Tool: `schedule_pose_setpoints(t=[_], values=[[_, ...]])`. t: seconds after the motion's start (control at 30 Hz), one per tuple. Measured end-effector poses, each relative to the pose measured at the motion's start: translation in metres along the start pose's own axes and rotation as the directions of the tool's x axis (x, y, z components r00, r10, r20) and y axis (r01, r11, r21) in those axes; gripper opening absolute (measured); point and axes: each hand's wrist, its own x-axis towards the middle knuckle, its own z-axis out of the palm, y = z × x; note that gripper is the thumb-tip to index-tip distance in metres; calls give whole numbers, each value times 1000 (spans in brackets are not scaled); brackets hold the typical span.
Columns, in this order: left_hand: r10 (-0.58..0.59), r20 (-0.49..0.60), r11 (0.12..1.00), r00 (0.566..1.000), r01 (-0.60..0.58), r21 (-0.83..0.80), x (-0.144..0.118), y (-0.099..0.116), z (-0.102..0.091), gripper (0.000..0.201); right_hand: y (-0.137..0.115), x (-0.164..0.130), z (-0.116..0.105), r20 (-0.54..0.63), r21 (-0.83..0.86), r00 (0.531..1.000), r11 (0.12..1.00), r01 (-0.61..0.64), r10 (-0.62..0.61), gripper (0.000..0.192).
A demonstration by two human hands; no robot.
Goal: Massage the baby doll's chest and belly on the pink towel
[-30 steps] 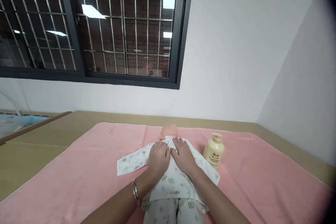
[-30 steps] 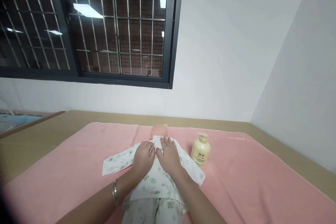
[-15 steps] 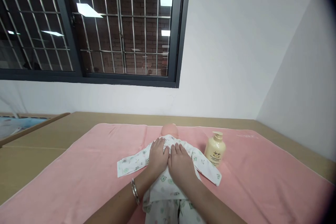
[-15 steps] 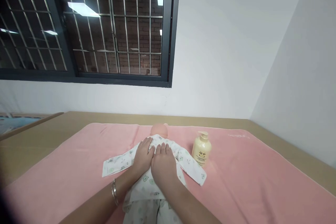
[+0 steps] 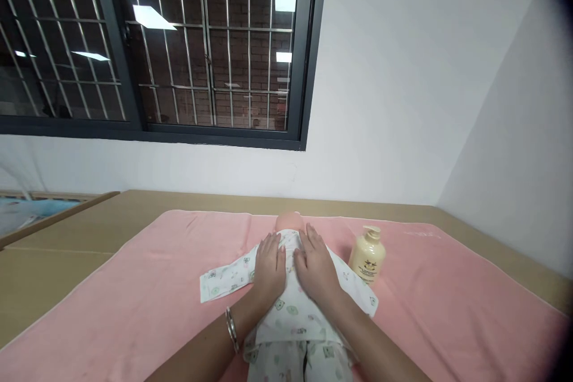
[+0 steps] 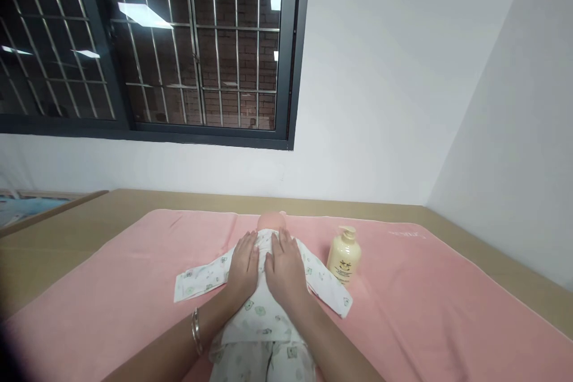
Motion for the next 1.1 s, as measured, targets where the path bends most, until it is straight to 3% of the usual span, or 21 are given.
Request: schedule_pose_setpoints(t=[0.17, 0.33, 0.47, 0.6, 0.67, 0.77, 0.87, 0.97, 1.1], values=[[3, -65, 998, 998, -7, -59, -5, -1, 2, 46, -6, -5, 6, 60, 28, 998, 1000, 10, -11, 46], [3, -64, 998, 998, -7, -61, -4, -2, 2, 47, -6, -5, 4, -22, 42, 1000, 999, -3, 4, 46], [-3, -54, 999, 999, 0, -48, -3, -6, 4, 47, -7, -5, 4, 69, 21, 997, 999, 32, -33, 45], [0, -48, 999, 999, -2, -44, -2, -8, 4, 47, -10, -5, -2, -6, -2, 999, 999, 34, -34, 46], [-6, -33, 999, 999, 5, -31, -2, -6, 3, 47, -12, -5, -4, 42, -27, 998, 998, 56, -54, 47], [-16, -22, 1000, 1000, 15, -6, 0, -3, 1, 46, -15, -4, -10, 222, -53, 973, 995, 80, -66, 48], [-11, -17, 1000, 1000, 12, 20, 1, -1, -3, 46, -17, -1, -32, 310, -40, 948, 995, 95, -78, 47], [0, 2, 1000, 1000, 0, 31, 3, 5, -8, 48, -14, 2, -72, 301, -34, 952, 997, 70, -57, 49], [-37, 26, 988, 999, 41, -150, 7, 37, -13, 50, 2, 4, -129, 282, -58, 958, 998, -39, 54, 52]])
